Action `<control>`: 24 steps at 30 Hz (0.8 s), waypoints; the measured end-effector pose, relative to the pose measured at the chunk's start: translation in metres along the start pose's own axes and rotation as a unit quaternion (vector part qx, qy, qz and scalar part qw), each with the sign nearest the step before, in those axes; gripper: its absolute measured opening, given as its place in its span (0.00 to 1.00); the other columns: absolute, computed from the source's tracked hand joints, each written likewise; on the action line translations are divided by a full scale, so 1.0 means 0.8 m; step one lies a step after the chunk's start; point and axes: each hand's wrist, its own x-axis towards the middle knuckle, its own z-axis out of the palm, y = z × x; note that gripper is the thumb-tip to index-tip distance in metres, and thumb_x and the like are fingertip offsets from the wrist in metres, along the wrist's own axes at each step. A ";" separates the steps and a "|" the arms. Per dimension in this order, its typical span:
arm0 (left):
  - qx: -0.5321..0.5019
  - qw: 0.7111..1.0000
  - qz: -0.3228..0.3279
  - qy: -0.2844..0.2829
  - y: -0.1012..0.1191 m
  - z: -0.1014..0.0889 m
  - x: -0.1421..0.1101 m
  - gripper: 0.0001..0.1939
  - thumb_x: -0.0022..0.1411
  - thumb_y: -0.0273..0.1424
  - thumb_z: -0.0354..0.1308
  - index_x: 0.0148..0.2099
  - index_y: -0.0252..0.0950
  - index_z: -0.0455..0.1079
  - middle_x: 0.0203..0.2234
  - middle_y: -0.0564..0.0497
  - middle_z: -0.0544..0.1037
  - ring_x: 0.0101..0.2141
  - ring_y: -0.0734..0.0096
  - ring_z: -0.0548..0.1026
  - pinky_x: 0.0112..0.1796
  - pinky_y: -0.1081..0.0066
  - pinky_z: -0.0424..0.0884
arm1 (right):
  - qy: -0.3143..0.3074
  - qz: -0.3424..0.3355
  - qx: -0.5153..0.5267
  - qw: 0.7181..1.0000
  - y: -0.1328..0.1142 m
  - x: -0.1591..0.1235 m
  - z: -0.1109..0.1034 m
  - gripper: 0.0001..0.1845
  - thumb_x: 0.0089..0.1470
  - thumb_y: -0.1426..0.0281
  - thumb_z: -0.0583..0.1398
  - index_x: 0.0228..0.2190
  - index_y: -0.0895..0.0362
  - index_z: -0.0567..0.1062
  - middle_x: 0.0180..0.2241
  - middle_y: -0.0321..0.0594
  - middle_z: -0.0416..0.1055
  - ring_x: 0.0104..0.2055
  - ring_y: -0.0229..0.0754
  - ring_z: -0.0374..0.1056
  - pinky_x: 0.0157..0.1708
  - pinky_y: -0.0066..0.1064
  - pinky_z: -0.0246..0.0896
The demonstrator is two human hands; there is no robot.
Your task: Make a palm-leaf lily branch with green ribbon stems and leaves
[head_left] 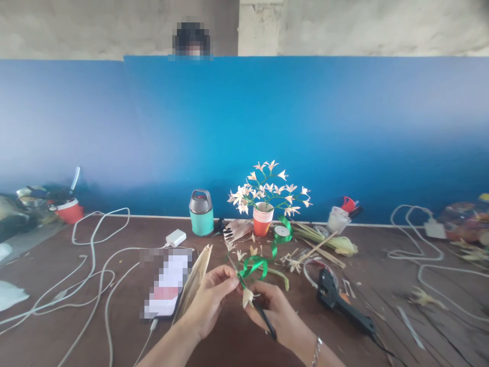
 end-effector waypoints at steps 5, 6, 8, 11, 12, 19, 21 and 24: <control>0.005 1.000 -0.004 0.002 -0.002 -0.002 0.001 0.09 0.46 0.31 0.65 0.25 0.34 0.67 0.19 0.53 0.72 0.23 0.74 0.69 0.28 0.73 0.64 | -0.014 0.001 0.015 1.000 -0.002 -0.002 -0.001 0.20 0.36 0.59 0.66 0.21 0.59 0.64 0.15 0.26 0.52 0.18 0.28 0.45 0.17 0.23 0.39; 0.007 1.000 -0.003 0.000 -0.003 -0.003 0.001 0.09 0.46 0.31 0.65 0.25 0.34 0.67 0.19 0.53 0.72 0.23 0.74 0.69 0.28 0.73 0.64 | -0.014 0.002 0.016 1.000 -0.002 -0.002 -0.001 0.20 0.35 0.59 0.66 0.20 0.59 0.64 0.15 0.26 0.52 0.18 0.28 0.45 0.17 0.23 0.39; 0.006 1.000 -0.002 -0.004 -0.004 -0.004 0.002 0.09 0.46 0.31 0.65 0.26 0.34 0.67 0.19 0.53 0.72 0.23 0.74 0.69 0.28 0.73 0.64 | -0.013 0.005 0.012 1.000 -0.003 -0.001 -0.001 0.20 0.35 0.58 0.66 0.20 0.59 0.64 0.15 0.26 0.51 0.18 0.28 0.44 0.17 0.23 0.38; 0.004 1.000 -0.002 -0.002 -0.005 -0.005 0.003 0.09 0.46 0.31 0.65 0.26 0.34 0.67 0.19 0.54 0.72 0.23 0.74 0.70 0.30 0.73 0.64 | -0.007 0.001 -0.001 1.000 -0.003 -0.001 -0.002 0.19 0.37 0.58 0.65 0.20 0.58 0.64 0.14 0.26 0.51 0.17 0.28 0.44 0.16 0.23 0.37; 0.003 1.000 -0.003 -0.003 -0.005 -0.005 0.003 0.09 0.46 0.31 0.65 0.26 0.34 0.67 0.19 0.54 0.72 0.23 0.74 0.70 0.30 0.73 0.64 | -0.006 -0.001 -0.006 1.000 -0.002 0.000 -0.002 0.19 0.37 0.58 0.65 0.20 0.58 0.64 0.14 0.26 0.51 0.17 0.27 0.44 0.15 0.23 0.37; 0.000 1.000 -0.001 -0.005 -0.006 -0.004 0.003 0.09 0.47 0.31 0.65 0.26 0.34 0.67 0.19 0.54 0.72 0.23 0.75 0.69 0.30 0.73 0.64 | 0.001 0.003 -0.020 1.000 0.000 0.000 -0.002 0.19 0.37 0.59 0.65 0.19 0.58 0.64 0.13 0.26 0.52 0.16 0.27 0.45 0.15 0.23 0.37; -0.001 1.000 0.000 -0.011 -0.006 -0.005 0.004 0.08 0.49 0.30 0.63 0.26 0.34 0.67 0.19 0.54 0.73 0.23 0.74 0.70 0.30 0.73 0.64 | 0.004 0.010 -0.027 1.000 0.000 0.000 -0.002 0.19 0.37 0.58 0.64 0.19 0.59 0.64 0.13 0.26 0.51 0.16 0.27 0.44 0.15 0.23 0.36; -0.005 1.000 -0.003 -0.019 -0.008 -0.007 0.004 0.07 0.51 0.29 0.62 0.27 0.35 0.66 0.20 0.54 0.73 0.23 0.74 0.70 0.30 0.73 0.64 | 0.005 0.022 -0.028 0.999 0.002 0.002 -0.003 0.19 0.37 0.58 0.65 0.20 0.59 0.64 0.12 0.25 0.51 0.15 0.27 0.44 0.14 0.22 0.36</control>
